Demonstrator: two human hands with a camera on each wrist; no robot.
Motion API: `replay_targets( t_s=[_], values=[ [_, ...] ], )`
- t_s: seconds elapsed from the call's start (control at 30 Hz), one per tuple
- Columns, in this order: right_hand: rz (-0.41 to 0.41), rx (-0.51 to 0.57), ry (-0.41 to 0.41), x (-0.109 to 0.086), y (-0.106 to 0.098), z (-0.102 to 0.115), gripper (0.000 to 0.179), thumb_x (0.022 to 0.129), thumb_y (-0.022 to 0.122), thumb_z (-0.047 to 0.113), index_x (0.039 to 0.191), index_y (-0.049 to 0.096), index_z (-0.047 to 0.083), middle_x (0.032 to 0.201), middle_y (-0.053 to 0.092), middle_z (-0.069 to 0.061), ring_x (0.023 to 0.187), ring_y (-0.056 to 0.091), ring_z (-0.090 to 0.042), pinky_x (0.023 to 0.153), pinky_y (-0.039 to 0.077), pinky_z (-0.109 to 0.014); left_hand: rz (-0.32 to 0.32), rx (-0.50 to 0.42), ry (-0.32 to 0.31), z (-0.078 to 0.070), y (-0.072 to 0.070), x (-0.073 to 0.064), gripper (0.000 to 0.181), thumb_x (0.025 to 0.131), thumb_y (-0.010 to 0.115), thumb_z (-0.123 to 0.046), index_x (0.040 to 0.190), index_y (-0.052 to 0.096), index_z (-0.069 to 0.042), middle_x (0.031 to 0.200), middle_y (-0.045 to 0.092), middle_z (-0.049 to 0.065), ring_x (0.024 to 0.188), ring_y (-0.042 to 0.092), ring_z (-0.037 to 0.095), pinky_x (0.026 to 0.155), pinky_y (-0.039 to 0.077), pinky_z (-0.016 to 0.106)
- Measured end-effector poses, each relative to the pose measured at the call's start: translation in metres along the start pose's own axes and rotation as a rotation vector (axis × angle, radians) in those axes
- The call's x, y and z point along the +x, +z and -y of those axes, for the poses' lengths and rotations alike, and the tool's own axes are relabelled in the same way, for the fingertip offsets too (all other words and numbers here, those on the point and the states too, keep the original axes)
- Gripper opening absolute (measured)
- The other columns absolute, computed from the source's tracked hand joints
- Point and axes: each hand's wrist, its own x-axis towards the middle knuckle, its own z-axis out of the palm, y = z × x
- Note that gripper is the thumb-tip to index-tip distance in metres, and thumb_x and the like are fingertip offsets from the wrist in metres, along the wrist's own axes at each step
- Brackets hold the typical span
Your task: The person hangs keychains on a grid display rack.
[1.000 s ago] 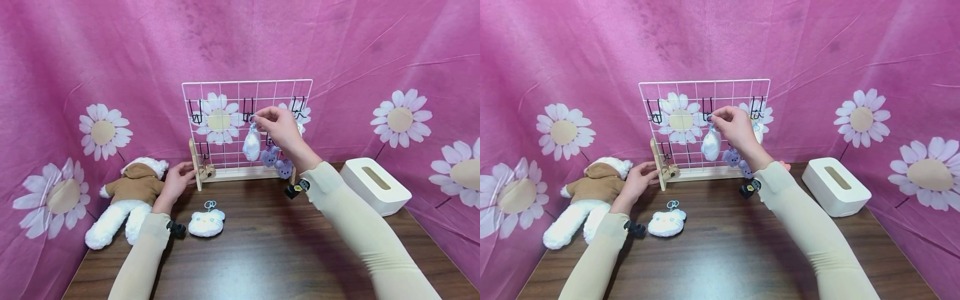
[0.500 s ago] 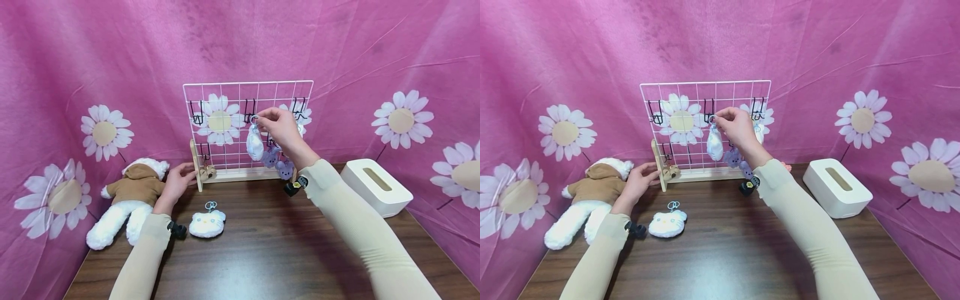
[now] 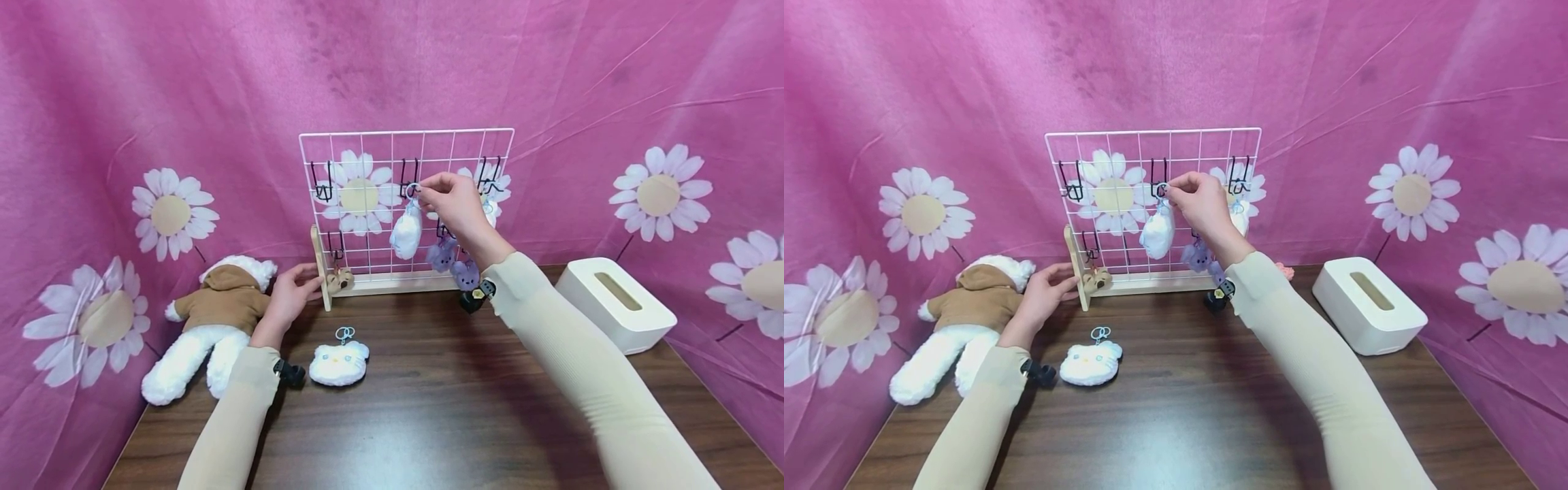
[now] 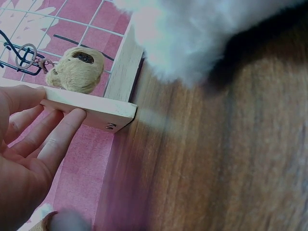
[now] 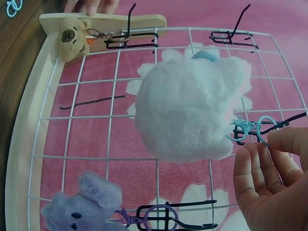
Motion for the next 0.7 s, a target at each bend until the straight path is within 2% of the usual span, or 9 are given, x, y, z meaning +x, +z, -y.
replay_targets(
  t_s=[0.1, 0.23, 0.43, 0.7],
  values=[
    [-0.004, 0.001, -0.001, 0.0009, 0.0009, -0.0001, 0.020, 0.110, 0.073, 0.017, 0.120, 0.078, 0.001, 0.097, 0.077, -0.002, 0.097, 0.077, -0.030, 0.094, 0.073, -0.041, 0.001, -0.001, -0.001, 0.0003, -0.0004, 0.0002, 0.045, 0.112, 0.067, -0.005, 0.154, 0.059, 0.008, 0.151, 0.062, 0.035, 0.123, 0.075, 0.035, 0.106, 0.071, 0.043],
    [-0.007, 0.002, -0.001, 0.0015, 0.0019, -0.0001, 0.019, 0.110, 0.074, 0.017, 0.119, 0.079, 0.001, 0.095, 0.076, 0.001, 0.091, 0.075, -0.020, 0.094, 0.073, -0.043, 0.003, -0.006, 0.003, 0.0005, -0.0004, 0.0004, 0.045, 0.112, 0.067, -0.005, 0.154, 0.059, 0.009, 0.152, 0.062, 0.036, 0.121, 0.076, 0.033, 0.106, 0.071, 0.043],
    [-0.011, 0.017, 0.000, 0.0013, 0.0019, 0.0017, 0.019, 0.109, 0.074, 0.016, 0.119, 0.079, 0.000, 0.093, 0.076, 0.003, 0.087, 0.074, -0.016, 0.089, 0.073, -0.038, 0.001, -0.011, 0.002, 0.0003, -0.0004, 0.0008, 0.045, 0.112, 0.067, -0.004, 0.153, 0.059, 0.009, 0.151, 0.062, 0.036, 0.117, 0.076, 0.027, 0.106, 0.070, 0.044],
    [-0.006, 0.008, -0.001, -0.0008, 0.0018, 0.0020, 0.019, 0.108, 0.076, 0.016, 0.119, 0.080, 0.001, 0.094, 0.076, 0.002, 0.090, 0.075, -0.021, 0.085, 0.073, -0.031, 0.005, 0.000, -0.002, -0.0007, 0.0003, -0.0002, 0.045, 0.112, 0.067, -0.005, 0.154, 0.059, 0.008, 0.152, 0.062, 0.035, 0.125, 0.074, 0.040, 0.107, 0.070, 0.045]
  ],
)
